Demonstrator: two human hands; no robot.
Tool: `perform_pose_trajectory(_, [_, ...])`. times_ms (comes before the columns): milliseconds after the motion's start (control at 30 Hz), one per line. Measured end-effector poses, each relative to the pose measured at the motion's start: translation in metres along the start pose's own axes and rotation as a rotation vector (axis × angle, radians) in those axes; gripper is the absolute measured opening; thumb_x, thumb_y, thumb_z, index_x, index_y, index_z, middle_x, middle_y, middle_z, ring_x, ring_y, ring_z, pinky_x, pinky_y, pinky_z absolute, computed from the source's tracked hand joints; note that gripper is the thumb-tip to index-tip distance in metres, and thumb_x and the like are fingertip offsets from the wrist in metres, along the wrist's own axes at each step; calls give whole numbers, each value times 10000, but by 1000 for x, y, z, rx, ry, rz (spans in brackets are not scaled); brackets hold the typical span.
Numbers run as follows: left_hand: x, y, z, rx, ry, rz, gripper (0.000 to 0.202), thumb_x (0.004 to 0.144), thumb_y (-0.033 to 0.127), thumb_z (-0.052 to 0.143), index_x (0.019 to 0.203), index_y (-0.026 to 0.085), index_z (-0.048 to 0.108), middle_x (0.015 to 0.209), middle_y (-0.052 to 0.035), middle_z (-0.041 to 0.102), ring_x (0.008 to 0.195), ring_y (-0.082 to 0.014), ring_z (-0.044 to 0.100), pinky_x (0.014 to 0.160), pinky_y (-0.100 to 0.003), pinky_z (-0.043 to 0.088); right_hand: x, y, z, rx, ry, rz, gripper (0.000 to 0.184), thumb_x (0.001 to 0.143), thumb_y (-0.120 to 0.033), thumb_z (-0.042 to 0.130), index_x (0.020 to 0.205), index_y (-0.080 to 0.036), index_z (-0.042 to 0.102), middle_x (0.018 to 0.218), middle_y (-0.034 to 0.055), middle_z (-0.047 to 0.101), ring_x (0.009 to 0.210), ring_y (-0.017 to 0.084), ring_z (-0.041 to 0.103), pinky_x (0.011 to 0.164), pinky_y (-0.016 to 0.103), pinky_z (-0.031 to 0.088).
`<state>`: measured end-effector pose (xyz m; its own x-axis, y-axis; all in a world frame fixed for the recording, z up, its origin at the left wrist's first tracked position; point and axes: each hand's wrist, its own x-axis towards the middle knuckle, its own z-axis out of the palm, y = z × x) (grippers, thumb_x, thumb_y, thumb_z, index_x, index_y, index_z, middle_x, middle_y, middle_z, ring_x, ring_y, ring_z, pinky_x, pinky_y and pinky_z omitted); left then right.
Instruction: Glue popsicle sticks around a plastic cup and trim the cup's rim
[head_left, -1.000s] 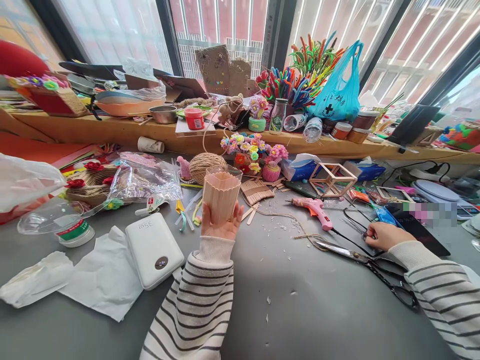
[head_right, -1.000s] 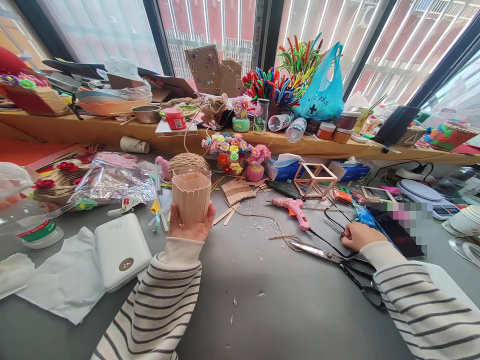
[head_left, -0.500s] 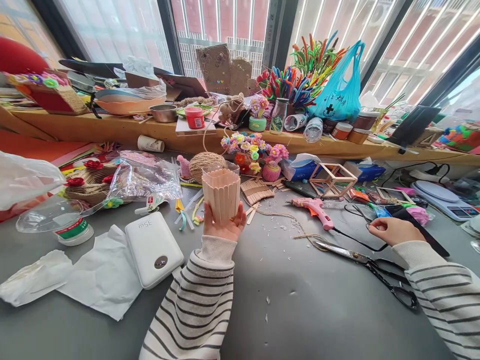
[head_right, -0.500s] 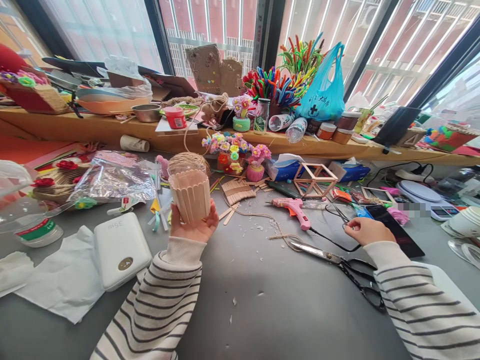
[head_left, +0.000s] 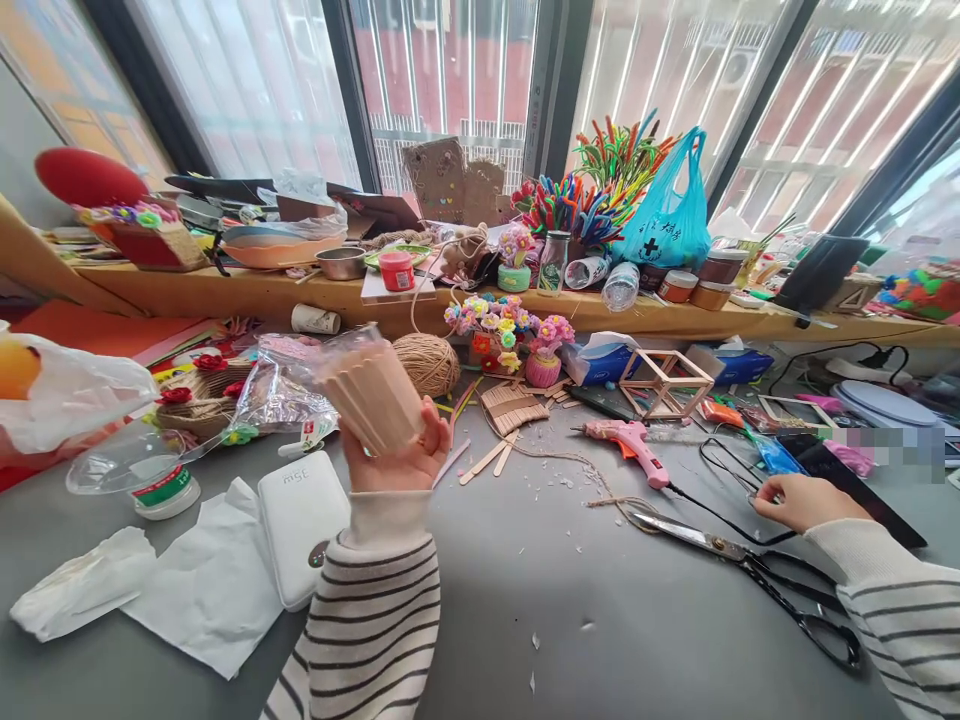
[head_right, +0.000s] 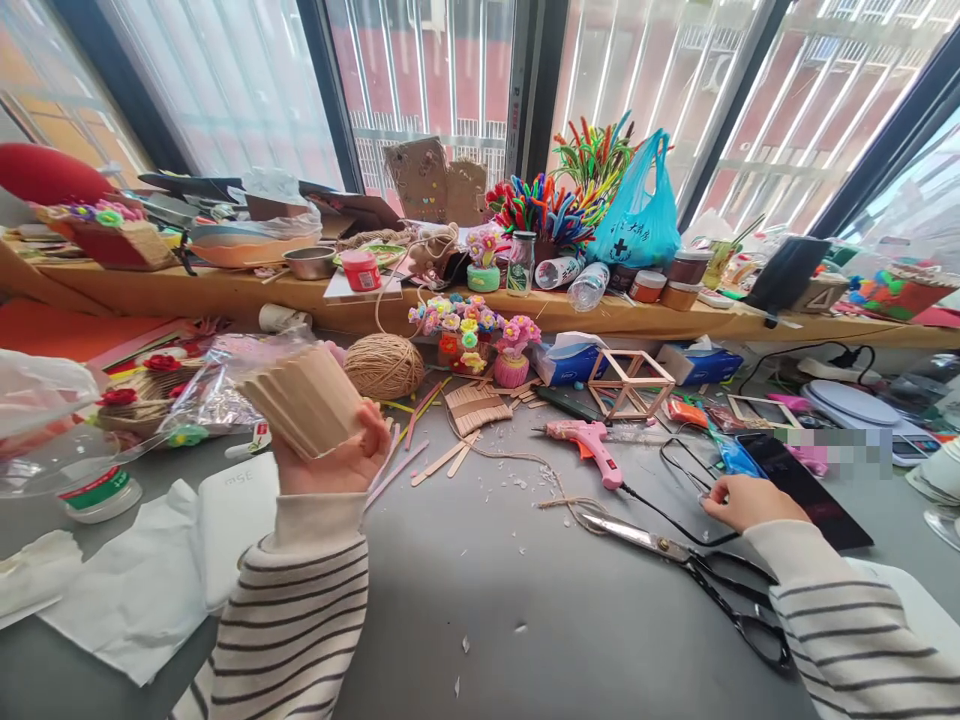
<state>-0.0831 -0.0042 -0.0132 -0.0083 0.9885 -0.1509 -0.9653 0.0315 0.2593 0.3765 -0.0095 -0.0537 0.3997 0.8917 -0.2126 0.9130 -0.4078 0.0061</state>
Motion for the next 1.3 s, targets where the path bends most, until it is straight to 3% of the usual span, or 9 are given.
perform_pose_trajectory(267, [13, 47, 11, 30, 79, 62, 654, 715, 652, 368, 1058, 122, 535, 884, -144, 569, 643, -188, 590, 526, -343, 542, 10, 10, 7, 110, -48, -80, 264, 496, -374, 686, 335, -247, 519, 491, 67, 605, 527, 234, 587, 521, 328, 369])
perform_pose_trajectory(367, [22, 51, 11, 83, 99, 206, 675, 715, 644, 397, 1053, 76, 534, 861, -149, 579, 662, -185, 589, 517, -308, 538, 13, 17, 7, 124, -48, -128, 302, 454, -448, 675, 308, -260, 490, 467, 73, 601, 529, 277, 598, 517, 357, 374])
perform_pose_trajectory(533, [25, 51, 10, 105, 75, 135, 690, 737, 651, 355, 1089, 76, 504, 894, -149, 599, 684, -184, 592, 517, -299, 525, 3, 10, -4, 132, -56, -89, 214, 473, -462, 645, 402, -269, 585, 547, 63, 636, 622, 275, 623, 584, 351, 396])
perform_pose_trajectory(633, [23, 50, 9, 73, 65, 129, 695, 731, 657, 354, 1093, 81, 496, 902, -148, 597, 678, -174, 590, 514, -284, 515, -9, -4, -12, 167, -54, -53, 287, 504, -491, 611, 374, -246, 537, 559, 61, 625, 617, 252, 599, 578, 330, 378])
perform_pose_trajectory(733, [23, 49, 7, 56, 45, 128, 687, 733, 653, 351, 1083, 81, 499, 907, -152, 588, 662, -164, 589, 520, -278, 508, -19, -18, -11, 226, 27, -86, 334, 522, -565, 558, 427, -246, 569, 535, 44, 599, 575, 225, 574, 567, 315, 373])
perform_pose_trajectory(867, [24, 49, 6, 68, 9, 146, 642, 743, 645, 339, 1038, 110, 537, 929, -164, 582, 628, -167, 578, 459, -258, 463, -33, -39, 5, 294, 280, -230, 476, 590, -668, 417, 423, -230, 505, 446, 17, 508, 461, 186, 496, 493, 291, 336])
perform_pose_trajectory(933, [25, 49, 6, 96, -19, 121, 629, 751, 647, 306, 1025, 137, 552, 946, -168, 584, 630, -181, 580, 449, -262, 446, -43, -53, 14, 363, 447, -286, 519, 669, -671, 343, 491, -221, 532, 447, 4, 483, 445, 158, 457, 484, 271, 312])
perform_pose_trajectory(1067, [27, 48, 4, 144, -66, 71, 651, 751, 653, 276, 1047, 143, 549, 951, -181, 597, 618, -196, 577, 441, -274, 425, -63, -88, 26, 504, 623, -249, 526, 736, -625, 320, 563, -188, 556, 478, 4, 489, 462, 130, 442, 498, 253, 319])
perform_pose_trajectory(1300, [29, 49, -2, 173, -73, -179, 755, 716, 647, 285, 1134, 38, 444, 763, -158, 600, 505, -166, 523, 406, -258, 390, -72, -116, 37, 640, 653, -226, 552, 732, -634, 330, 572, -169, 581, 461, 0, 482, 454, 111, 428, 487, 239, 315])
